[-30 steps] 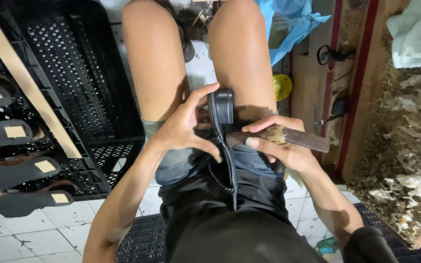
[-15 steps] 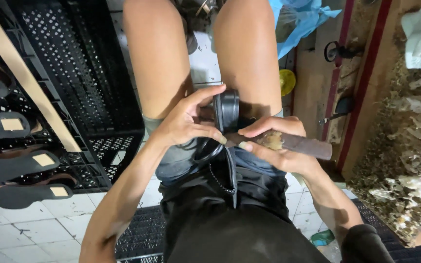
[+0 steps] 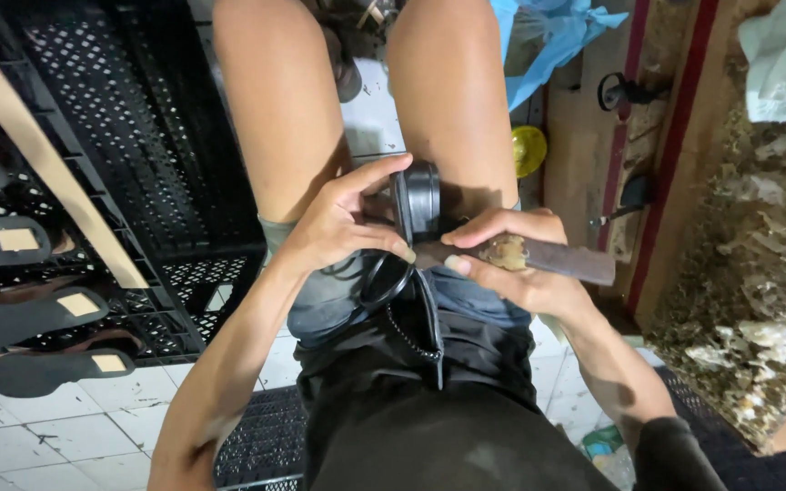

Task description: Assembling a sandal by heating the sole, attaching it to the upper, hammering it, and trimming excess material.

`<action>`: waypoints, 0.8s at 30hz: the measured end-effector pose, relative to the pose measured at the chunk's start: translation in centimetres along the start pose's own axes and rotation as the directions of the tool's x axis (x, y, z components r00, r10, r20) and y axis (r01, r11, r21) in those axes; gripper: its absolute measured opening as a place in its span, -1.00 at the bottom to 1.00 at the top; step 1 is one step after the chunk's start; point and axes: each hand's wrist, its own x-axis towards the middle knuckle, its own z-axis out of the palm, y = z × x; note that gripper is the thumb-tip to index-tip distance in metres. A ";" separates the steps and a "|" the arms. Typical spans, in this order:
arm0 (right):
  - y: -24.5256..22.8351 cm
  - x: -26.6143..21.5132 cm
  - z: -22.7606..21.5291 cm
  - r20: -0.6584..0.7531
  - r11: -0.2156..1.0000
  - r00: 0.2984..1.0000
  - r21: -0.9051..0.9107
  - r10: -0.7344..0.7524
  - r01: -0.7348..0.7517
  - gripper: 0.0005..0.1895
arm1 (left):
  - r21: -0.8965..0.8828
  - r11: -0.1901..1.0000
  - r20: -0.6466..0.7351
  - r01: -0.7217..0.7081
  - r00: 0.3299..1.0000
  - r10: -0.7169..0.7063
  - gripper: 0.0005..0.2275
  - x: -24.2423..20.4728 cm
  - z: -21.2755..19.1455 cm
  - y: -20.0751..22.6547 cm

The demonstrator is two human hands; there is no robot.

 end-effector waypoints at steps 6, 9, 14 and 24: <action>-0.6 -1.5 -0.1 -0.097 0.997 0.994 -0.071 -0.044 0.037 -0.80 | 0.002 0.995 0.028 -0.098 0.995 0.098 -0.22 0.4 -0.2 -2.0; -0.9 -1.7 0.1 -0.136 0.994 0.989 -0.101 -0.054 0.040 -0.79 | -0.124 0.965 -0.006 -0.230 0.973 0.231 -0.41 0.9 1.2 -2.2; -2.3 -0.9 0.8 -0.192 0.974 0.972 -0.207 -0.133 0.092 -0.84 | 0.131 0.936 -0.170 -0.328 0.922 0.347 -0.84 1.6 3.5 0.1; -2.3 1.3 0.8 -0.317 0.936 0.933 -0.347 -0.171 0.054 -0.87 | 0.305 0.932 -0.214 -0.198 0.939 0.269 -0.81 3.1 3.5 0.9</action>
